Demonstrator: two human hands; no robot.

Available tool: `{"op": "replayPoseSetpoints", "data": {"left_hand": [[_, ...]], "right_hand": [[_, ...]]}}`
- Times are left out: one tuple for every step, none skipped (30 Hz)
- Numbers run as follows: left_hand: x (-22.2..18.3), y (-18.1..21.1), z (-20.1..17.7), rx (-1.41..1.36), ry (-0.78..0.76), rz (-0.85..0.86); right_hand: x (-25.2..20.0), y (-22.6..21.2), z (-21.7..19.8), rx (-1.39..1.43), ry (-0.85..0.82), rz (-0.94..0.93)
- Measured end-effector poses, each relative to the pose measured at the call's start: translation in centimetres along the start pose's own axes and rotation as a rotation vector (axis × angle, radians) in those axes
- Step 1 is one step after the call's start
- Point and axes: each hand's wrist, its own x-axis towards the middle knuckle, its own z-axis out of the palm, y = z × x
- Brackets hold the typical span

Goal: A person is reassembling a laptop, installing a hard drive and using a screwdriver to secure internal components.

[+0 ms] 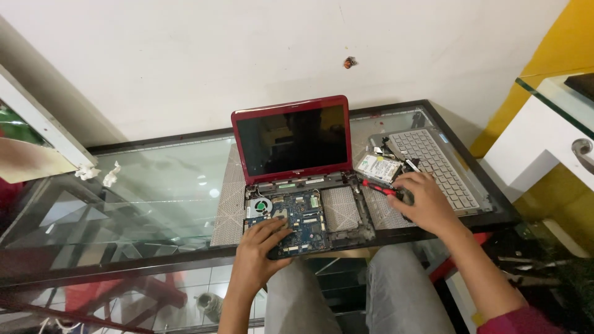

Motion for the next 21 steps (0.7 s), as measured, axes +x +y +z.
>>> {"op": "replayPoseSetpoints", "data": {"left_hand": [[0.0, 0.1, -0.1, 0.008, -0.004, -0.004], [0.1, 0.2, -0.2, 0.015, -0.006, -0.008], [0.2, 0.2, -0.4, 0.018, -0.006, -0.008], [0.2, 0.2, -0.5, 0.009, -0.001, -0.008], [0.3, 0.2, -0.5, -0.001, 0.003, -0.009], [0.2, 0.0, -0.4, 0.001, 0.006, -0.007], [0.1, -0.1, -0.3, 0.011, 0.007, -0.013], [0.0, -0.3, 0.0, 0.018, 0.006, -0.019], [0.0, -0.3, -0.1, 0.017, 0.007, -0.018], [0.0, -0.2, -0.1, 0.023, 0.004, -0.027], [0.0, -0.2, -0.1, 0.029, 0.001, -0.037], [0.0, -0.2, 0.0, 0.024, -0.002, -0.036], [0.0, -0.3, 0.0, 0.041, 0.005, -0.038], [0.0, -0.3, 0.1, 0.058, 0.012, -0.04], [-0.1, -0.1, 0.1, 0.053, 0.01, -0.039], [-0.1, 0.0, 0.0, 0.057, 0.003, -0.051], [0.0, 0.1, -0.1, 0.062, -0.003, -0.062], [0.0, 0.0, 0.0, 0.061, -0.003, -0.062], [0.0, 0.0, 0.1, 0.069, -0.001, -0.059], [-0.1, -0.1, 0.1, 0.077, 0.001, -0.058], [-0.2, 0.0, 0.1, 0.076, 0.001, -0.059]], "right_hand": [[-0.1, -0.1, 0.4, -0.079, 0.028, -0.029], [-0.1, -0.2, 0.6, -0.16, 0.057, -0.058], [-0.1, -0.3, 0.8, -0.158, 0.058, -0.06], [-0.1, -0.3, 1.0, -0.179, 0.069, -0.035], [0.0, -0.4, 1.1, -0.2, 0.08, -0.01], [0.0, -0.5, 1.0, -0.201, 0.082, -0.012], [0.0, -0.6, 0.9, -0.195, 0.086, 0.0], [-0.2, -0.7, 0.8, -0.189, 0.089, 0.014], [0.0, -0.6, 0.5, -0.19, 0.09, 0.015], [0.0, -0.4, 0.3, -0.183, 0.089, 0.005], [0.0, -0.2, 0.1, -0.176, 0.089, -0.004], [0.3, 0.6, 0.5, -0.178, 0.087, 0.001], [0.5, 1.5, 0.8, -0.203, 0.185, -0.085], [0.8, 2.3, 1.2, -0.228, 0.283, -0.171], [0.5, 2.3, 1.3, -0.231, 0.281, -0.166], [0.5, 2.2, 1.3, -0.191, 0.248, -0.131], [0.4, 2.0, 1.3, -0.151, 0.216, -0.097], [0.3, 1.9, 1.2, -0.153, 0.216, -0.097], [0.2, 1.8, 1.1, -0.096, 0.216, -0.156], [0.0, 1.7, 1.1, -0.039, 0.214, -0.216], [-0.3, 1.5, 0.8, -0.04, 0.213, -0.215]]}}
